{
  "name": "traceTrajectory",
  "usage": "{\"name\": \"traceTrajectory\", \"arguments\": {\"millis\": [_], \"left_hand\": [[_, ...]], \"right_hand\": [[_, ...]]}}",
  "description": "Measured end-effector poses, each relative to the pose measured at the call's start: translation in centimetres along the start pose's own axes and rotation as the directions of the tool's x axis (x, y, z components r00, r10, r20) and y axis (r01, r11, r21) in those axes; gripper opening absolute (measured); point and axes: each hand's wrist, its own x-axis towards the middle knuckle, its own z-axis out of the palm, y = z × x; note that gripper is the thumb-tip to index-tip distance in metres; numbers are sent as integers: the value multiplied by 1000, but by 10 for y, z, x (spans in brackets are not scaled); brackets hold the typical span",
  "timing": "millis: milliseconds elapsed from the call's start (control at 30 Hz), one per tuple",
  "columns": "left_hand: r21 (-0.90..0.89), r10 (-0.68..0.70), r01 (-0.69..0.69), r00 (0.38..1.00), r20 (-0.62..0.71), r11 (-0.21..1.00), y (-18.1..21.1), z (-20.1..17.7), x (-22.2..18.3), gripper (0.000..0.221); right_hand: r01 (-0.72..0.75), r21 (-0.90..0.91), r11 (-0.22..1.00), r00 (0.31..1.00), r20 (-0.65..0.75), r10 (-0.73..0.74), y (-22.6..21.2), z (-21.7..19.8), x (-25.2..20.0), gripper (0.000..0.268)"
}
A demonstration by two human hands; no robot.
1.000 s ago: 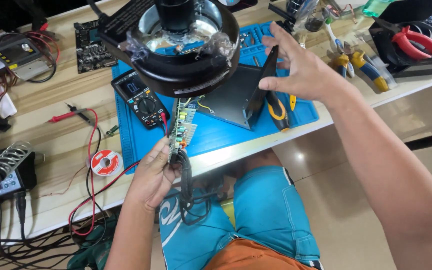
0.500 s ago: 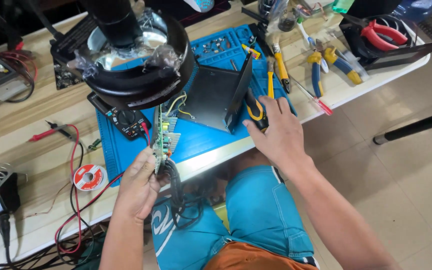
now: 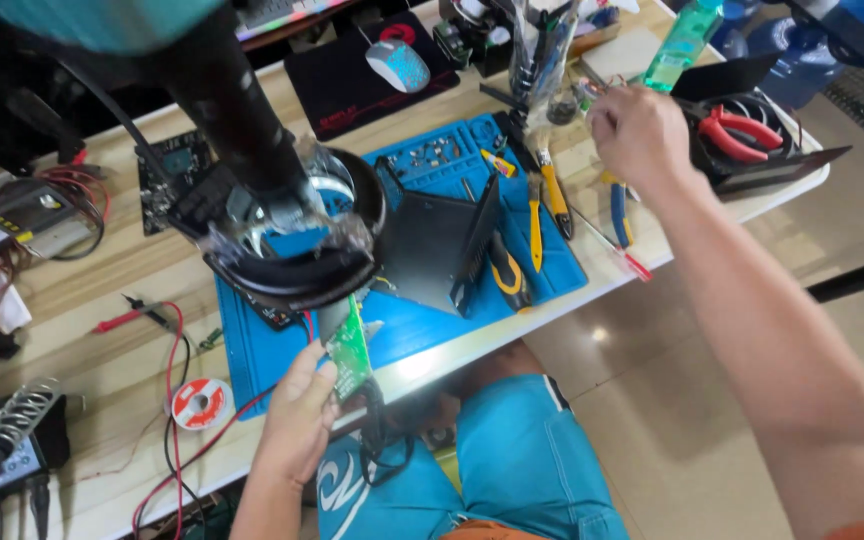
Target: Soldering components and points on a printed circuit board using a soldering iron and solder wire.
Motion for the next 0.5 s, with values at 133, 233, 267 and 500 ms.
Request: {"name": "traceTrajectory", "arguments": {"millis": [133, 233, 267, 500], "left_hand": [[18, 4, -4, 1000, -3, 1000, 12, 8, -7, 63], [-19, -35, 35, 999, -18, 999, 6, 4, 2, 62], [9, -70, 70, 997, -41, 997, 0, 0, 10, 69], [49, -98, 98, 995, -9, 994, 21, 4, 3, 51]], "right_hand": [[44, -183, 982, 988, 155, -16, 39, 22, 90, 26], [73, -406, 911, 920, 380, 96, 35, 37, 131, 27], [130, -524, 842, 868, 470, 159, 31, 42, 141, 30], [6, -533, 846, 777, 535, 331, -11, 26, 151, 38]]}}
